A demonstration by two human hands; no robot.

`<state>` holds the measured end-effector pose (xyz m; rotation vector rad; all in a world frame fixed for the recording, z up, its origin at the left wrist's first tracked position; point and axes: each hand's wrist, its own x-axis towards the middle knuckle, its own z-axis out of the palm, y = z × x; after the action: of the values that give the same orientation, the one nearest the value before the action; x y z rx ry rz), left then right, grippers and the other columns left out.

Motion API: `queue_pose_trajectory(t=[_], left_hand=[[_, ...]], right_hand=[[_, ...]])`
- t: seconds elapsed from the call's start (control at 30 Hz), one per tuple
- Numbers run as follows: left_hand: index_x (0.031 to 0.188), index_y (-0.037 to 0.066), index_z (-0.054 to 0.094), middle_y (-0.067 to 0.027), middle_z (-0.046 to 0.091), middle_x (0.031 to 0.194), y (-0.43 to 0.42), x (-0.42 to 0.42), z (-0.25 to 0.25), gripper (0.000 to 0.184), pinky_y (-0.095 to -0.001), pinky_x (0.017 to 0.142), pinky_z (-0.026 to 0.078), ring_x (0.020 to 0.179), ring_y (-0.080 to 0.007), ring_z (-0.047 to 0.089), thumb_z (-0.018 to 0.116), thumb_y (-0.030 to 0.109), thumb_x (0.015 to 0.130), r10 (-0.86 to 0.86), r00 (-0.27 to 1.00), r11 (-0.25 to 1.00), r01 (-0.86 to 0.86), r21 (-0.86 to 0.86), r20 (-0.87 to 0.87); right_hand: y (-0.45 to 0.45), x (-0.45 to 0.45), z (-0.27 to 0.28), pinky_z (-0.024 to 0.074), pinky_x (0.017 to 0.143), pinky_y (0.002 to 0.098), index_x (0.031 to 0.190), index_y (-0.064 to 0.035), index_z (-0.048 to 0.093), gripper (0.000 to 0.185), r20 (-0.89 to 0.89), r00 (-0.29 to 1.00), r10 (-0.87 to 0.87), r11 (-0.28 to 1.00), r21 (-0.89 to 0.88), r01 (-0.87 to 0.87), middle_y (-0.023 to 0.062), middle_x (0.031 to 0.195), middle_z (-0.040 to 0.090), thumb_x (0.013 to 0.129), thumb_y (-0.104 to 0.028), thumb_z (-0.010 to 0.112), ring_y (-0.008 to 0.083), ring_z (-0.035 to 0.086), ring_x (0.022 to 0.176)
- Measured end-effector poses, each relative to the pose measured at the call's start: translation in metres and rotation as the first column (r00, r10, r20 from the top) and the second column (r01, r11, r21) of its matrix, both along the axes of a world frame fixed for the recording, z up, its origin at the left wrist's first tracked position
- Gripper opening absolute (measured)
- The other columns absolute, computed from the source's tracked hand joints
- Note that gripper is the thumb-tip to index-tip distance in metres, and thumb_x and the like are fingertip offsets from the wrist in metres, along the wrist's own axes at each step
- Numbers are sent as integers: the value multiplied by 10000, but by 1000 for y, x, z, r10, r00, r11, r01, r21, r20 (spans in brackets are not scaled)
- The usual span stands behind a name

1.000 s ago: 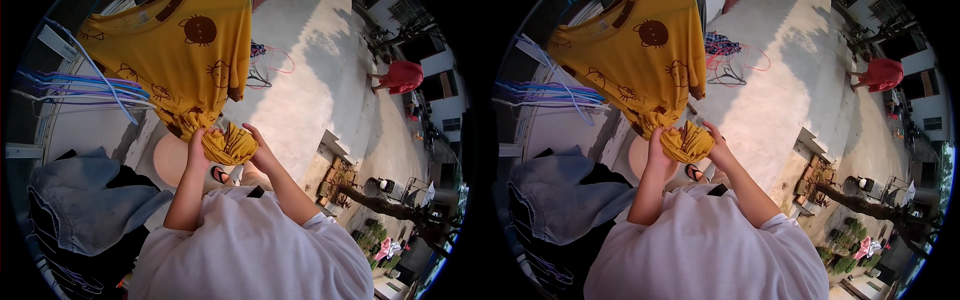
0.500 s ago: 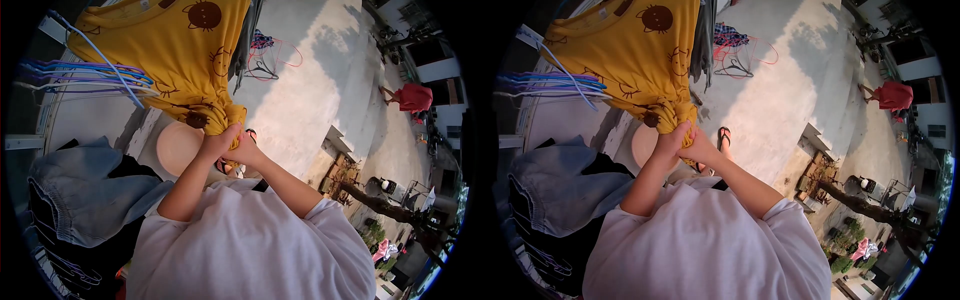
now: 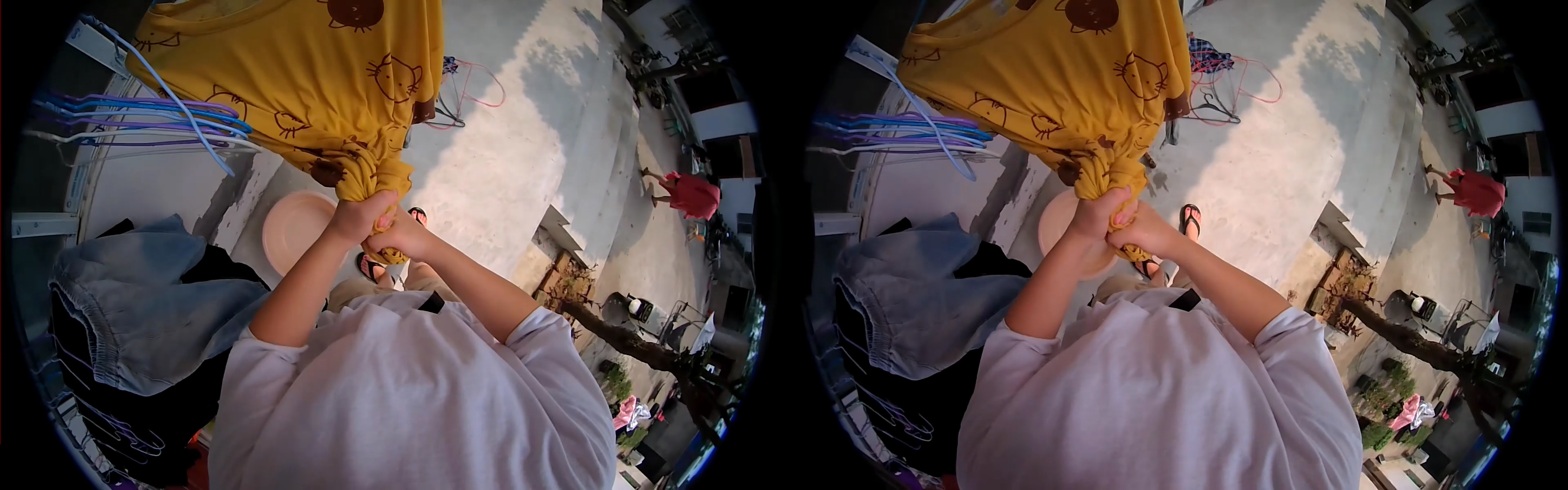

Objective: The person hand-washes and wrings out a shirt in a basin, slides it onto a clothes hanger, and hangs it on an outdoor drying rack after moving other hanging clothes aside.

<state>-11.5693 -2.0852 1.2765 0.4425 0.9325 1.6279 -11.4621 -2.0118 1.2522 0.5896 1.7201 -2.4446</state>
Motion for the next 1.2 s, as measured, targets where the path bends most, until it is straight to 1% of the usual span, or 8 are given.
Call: queue_pose_trajectory(t=[0.27, 0.4, 0.5, 0.77, 0.93, 1.03, 1.17, 1.2], left_hand=[[791, 80, 464, 0, 414, 546, -8, -20, -8, 208, -273, 710, 382, 595, -136, 431, 431, 277, 850, 179, 962, 982, -164, -92, 205], [1223, 11, 461, -126, 570, 1102, -36, -42, -41, 448, -352, 981, 351, 1082, -229, 513, 408, 304, 890, 147, 989, 977, -145, -155, 1], [1360, 27, 335, -107, 425, 1341, -54, -41, -67, 545, -361, 1030, 313, 1244, -230, 400, 420, 328, 914, 358, 921, 910, -307, -279, 153], [1238, 36, 459, -92, 520, 1218, -103, -58, -152, 440, -351, 950, 396, 1137, -212, 492, 497, 306, 892, 537, 835, 779, -437, -449, 118], [1175, 18, 508, -56, 573, 1086, -131, -57, -182, 412, -318, 830, 440, 984, -195, 548, 584, 243, 838, 576, 817, 671, -474, -571, -1], [1165, -15, 517, -78, 578, 1098, -158, -49, -203, 415, -303, 846, 425, 1000, -197, 541, 590, 225, 835, 559, 793, 566, -577, -589, -241], [1070, -48, 573, -89, 616, 1029, -165, -49, -224, 368, -287, 785, 447, 916, -181, 582, 577, 241, 843, 515, 597, 258, -792, -553, -615], [1108, -42, 550, -90, 606, 1051, -173, -54, -237, 378, -290, 807, 433, 942, -193, 568, 566, 231, 847, 506, 592, 251, -797, -550, -627]], right_hand=[[-2, 13, 13, 443, 807, 260, 1257, -20, 368, 634, 0, 993, -115, 939, -327, 109, 75, 1140, 525, 744, -179, 705, 143, 516, 997], [-2, 31, -48, 423, 883, 285, 1286, -45, 343, 633, 68, 984, -164, 942, -285, 176, 59, 1166, 512, 777, -175, 696, 149, 491, 1070], [-3, 35, -68, 413, 889, 285, 1247, -54, 391, 581, 69, 977, -204, 971, -109, 211, 72, 1133, 531, 766, -190, 689, 161, 509, 1042], [41, 26, -110, 426, 906, 325, 1322, -27, 375, 763, 351, 922, 165, 880, 369, -298, 184, 1231, 499, 718, -342, 718, 262, 521, 1079], [160, -35, -111, 406, 938, 401, 1366, -23, 236, 844, 27, 874, -485, 632, 702, 329, 277, 1254, 417, 689, -226, 697, 386, 457, 1132], [216, -84, -91, 391, 949, 429, 1381, -73, 243, 879, -264, 853, -451, 353, 825, 442, 302, 1266, 375, 651, -210, 712, 435, 422, 1128], [239, -129, -105, 412, 905, 403, 1218, -94, 510, 598, -146, 940, -309, 244, 943, 227, 266, 1273, 431, 666, -223, 701, 382, 473, 1098], [244, -133, -109, 415, 884, 382, 1182, -78, 533, 533, -71, 943, -324, 516, 822, 239, 235, 1211, 482, 688, -213, 681, 342, 496, 1059]])
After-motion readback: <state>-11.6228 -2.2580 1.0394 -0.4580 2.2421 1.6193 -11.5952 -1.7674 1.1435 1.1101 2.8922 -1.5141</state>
